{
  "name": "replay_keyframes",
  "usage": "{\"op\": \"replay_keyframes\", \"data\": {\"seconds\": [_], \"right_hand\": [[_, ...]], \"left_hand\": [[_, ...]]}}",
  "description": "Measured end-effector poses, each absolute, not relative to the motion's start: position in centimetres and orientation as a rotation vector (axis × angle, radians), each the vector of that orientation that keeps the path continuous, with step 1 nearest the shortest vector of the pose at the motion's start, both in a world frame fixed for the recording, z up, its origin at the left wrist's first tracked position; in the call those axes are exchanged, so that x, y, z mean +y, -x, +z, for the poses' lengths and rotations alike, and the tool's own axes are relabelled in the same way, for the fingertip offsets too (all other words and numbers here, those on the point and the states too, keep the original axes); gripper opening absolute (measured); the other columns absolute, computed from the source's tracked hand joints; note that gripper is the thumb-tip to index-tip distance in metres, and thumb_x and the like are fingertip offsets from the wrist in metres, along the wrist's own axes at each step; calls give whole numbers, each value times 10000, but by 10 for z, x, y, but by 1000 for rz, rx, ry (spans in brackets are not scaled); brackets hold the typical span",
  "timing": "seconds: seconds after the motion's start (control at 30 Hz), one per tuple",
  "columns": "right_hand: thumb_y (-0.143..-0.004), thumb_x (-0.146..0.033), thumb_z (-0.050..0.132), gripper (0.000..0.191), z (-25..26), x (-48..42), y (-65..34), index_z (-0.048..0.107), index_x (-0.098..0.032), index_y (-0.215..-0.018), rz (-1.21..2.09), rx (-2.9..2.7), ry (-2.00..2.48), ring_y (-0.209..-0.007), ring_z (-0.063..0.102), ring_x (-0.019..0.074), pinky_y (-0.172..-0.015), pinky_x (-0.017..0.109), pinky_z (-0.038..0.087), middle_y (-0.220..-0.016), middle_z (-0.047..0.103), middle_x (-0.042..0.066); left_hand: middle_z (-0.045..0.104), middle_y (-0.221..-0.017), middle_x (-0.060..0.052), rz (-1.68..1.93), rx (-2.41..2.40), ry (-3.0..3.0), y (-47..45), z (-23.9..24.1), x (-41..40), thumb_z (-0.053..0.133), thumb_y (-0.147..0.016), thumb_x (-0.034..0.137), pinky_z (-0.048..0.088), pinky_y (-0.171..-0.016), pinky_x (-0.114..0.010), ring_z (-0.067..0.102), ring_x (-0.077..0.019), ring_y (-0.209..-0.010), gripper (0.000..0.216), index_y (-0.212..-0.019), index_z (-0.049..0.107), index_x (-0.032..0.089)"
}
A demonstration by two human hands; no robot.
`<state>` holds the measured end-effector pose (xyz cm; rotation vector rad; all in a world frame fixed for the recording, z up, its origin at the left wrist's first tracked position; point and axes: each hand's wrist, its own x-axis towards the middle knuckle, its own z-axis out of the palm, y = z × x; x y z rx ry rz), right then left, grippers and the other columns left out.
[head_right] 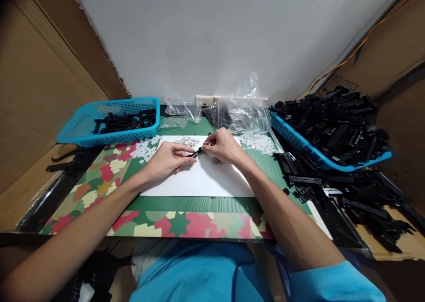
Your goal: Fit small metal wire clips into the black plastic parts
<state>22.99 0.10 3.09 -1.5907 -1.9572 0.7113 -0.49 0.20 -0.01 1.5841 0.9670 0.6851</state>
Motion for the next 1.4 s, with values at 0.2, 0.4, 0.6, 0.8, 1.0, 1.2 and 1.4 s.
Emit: {"op": "replay_keyframes", "data": {"seconds": [0.2,0.4,0.6,0.8,1.0,1.2,1.4], "right_hand": [[-827,-332,732,255,30,1,-229,835,-98,-821,710,-1952,1612,-553,458,124,-507,295,310,-643,674,61],[-807,-257,735,186,28,0,-224,824,-97,-778,648,-1971,1628,-553,435,119,-518,298,310,-613,639,50],[-799,-228,738,146,25,1,-223,815,-108,-771,584,-1990,1622,-576,466,128,-532,294,326,-610,621,37],[-823,-244,709,168,23,-1,-222,818,-122,-784,527,-1998,1598,-574,468,130,-546,305,316,-611,620,33],[-821,-231,693,160,20,-3,-220,803,-133,-760,518,-2015,1542,-593,488,133,-576,306,338,-651,657,47],[-808,-215,683,152,18,-3,-220,733,-141,-685,512,-2028,1494,-592,497,128,-581,296,342,-647,646,33],[-765,-182,686,135,15,-2,-223,662,-162,-634,494,-2048,1459,-583,434,115,-586,294,299,-590,541,-15]], "left_hand": [[814,-850,-157,694,955,-1583,5,2,0,902,-813,400,422,-424,-228,596,-116,-534,498,-1166,794,66],[801,-813,-152,697,923,-1606,6,-1,0,905,-805,425,420,-421,-231,643,-146,-565,516,-1158,796,65],[800,-806,-150,701,919,-1619,5,-4,2,905,-805,450,415,-416,-228,664,-157,-581,528,-1154,797,69],[808,-834,-151,697,905,-1616,4,3,-1,880,-826,489,434,-415,-223,623,-124,-547,520,-1115,804,64],[805,-822,-139,700,908,-1621,5,3,0,885,-820,479,446,-423,-225,625,-122,-544,488,-1081,811,73],[805,-825,-143,705,914,-1632,4,3,0,872,-837,473,444,-423,-223,645,-130,-561,487,-1099,811,66],[789,-785,-130,721,911,-1650,5,-3,2,873,-838,448,428,-406,-214,633,-133,-561,498,-1141,803,59]]}}
